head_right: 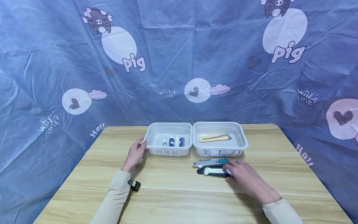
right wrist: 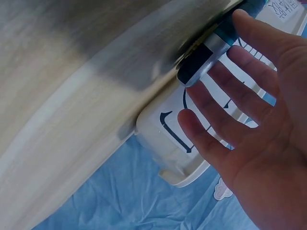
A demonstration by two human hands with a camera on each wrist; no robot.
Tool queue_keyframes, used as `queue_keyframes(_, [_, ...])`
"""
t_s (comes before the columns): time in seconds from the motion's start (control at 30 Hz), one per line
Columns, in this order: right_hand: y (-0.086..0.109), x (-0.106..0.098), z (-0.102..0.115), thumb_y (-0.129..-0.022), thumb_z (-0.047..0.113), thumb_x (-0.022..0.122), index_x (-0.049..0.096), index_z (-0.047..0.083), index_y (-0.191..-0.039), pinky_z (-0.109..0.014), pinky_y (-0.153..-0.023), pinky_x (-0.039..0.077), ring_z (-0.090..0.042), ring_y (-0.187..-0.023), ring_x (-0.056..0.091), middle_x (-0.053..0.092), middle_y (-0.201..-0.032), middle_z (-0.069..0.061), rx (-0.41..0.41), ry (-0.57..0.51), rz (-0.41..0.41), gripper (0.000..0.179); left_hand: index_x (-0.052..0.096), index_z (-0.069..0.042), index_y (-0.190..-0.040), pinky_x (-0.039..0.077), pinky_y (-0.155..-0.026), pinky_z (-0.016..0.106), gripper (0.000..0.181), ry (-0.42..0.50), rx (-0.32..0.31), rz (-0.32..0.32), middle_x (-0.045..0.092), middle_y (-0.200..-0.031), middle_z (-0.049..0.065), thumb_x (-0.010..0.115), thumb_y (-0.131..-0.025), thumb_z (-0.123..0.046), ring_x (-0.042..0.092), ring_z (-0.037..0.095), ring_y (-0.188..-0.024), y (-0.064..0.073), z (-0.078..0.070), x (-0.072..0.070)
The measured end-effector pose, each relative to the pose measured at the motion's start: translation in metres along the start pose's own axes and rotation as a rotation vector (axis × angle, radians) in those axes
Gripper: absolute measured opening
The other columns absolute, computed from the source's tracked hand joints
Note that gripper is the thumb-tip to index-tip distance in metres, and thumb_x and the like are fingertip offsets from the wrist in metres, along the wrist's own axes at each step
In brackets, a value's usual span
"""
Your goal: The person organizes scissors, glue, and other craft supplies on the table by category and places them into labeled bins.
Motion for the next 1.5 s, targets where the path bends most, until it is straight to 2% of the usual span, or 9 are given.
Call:
queue_keyframes(0.23, [-0.003, 0.002, 0.000, -0.069, 0.011, 0.091, 0.072, 0.013, -0.105, -0.042, -0.073, 0.058, -0.022, -0.089, 0.068, 0.069, -0.109, -0.006, -0.022, 0.004, -0.004, 0.041, 0.051, -0.010, -0.149, 0.057, -0.088, 0.042, 0.047, 0.001, -0.001, -0.005, 0.069, -0.115, 0.022, 0.050, -0.107, -0.031, 0.074, 0.031, -0.095, 0.000, 0.000, 0.000])
queue_keyframes(0.43, [-0.003, 0.002, 0.001, -0.066, 0.010, 0.093, 0.071, 0.013, -0.104, -0.041, -0.072, 0.057, -0.020, -0.089, 0.067, 0.068, -0.106, -0.004, -0.038, 0.015, -0.009, 0.044, 0.050, -0.010, -0.150, 0.057, -0.088, 0.042, 0.047, 0.003, -0.001, -0.002, 0.068, -0.117, 0.023, 0.050, -0.107, -0.031, 0.073, 0.031, -0.095, -0.001, 0.001, 0.000])
queue_keyframes(0.73, [-0.002, 0.002, 0.002, -0.071, 0.013, 0.091, 0.070, 0.017, -0.109, -0.042, -0.077, 0.057, -0.020, -0.094, 0.066, 0.068, -0.106, 0.002, 0.002, -0.003, 0.069, 0.043, 0.050, -0.010, -0.150, 0.057, -0.090, 0.043, 0.047, 0.003, 0.001, 0.004, 0.068, -0.118, 0.023, 0.050, -0.108, -0.031, 0.073, 0.032, -0.096, -0.001, 0.002, 0.000])
queue_keyframes(1.1, [-0.002, -0.003, 0.004, -0.074, 0.011, 0.088, 0.070, 0.018, -0.108, -0.041, -0.076, 0.058, -0.020, -0.097, 0.066, 0.069, -0.108, 0.001, 0.005, 0.000, 0.076, 0.039, 0.049, -0.010, -0.151, 0.058, -0.091, 0.042, 0.048, 0.007, -0.016, 0.007, 0.067, -0.121, 0.024, 0.049, -0.108, -0.031, 0.073, 0.032, -0.100, -0.001, 0.002, 0.000])
queue_keyframes(1.27, [-0.004, -0.007, 0.003, -0.076, 0.011, 0.087, 0.069, 0.016, -0.110, -0.042, -0.076, 0.058, -0.023, -0.100, 0.066, 0.068, -0.111, -0.001, -0.022, 0.015, 0.053, 0.038, 0.048, -0.010, -0.151, 0.058, -0.090, 0.042, 0.048, 0.010, -0.014, 0.006, 0.066, -0.121, 0.024, 0.049, -0.108, -0.031, 0.073, 0.032, -0.100, -0.001, 0.002, 0.000])
queue_keyframes(1.5, [-0.009, -0.012, 0.002, -0.070, 0.006, 0.090, 0.069, 0.015, -0.106, -0.045, -0.078, 0.057, -0.026, -0.100, 0.065, 0.069, -0.108, -0.002, -0.089, 0.028, -0.050, 0.042, 0.049, -0.010, -0.151, 0.058, -0.090, 0.042, 0.048, 0.012, -0.006, 0.009, 0.066, -0.120, 0.024, 0.049, -0.108, -0.031, 0.073, 0.032, -0.099, -0.001, 0.002, 0.000])
Point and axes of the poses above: each hand's wrist, its own y-axis away from the middle knuckle, its own x-axis out of the palm, z = x × y, the point moved 1 cm from there along -y, towards the middle knuckle
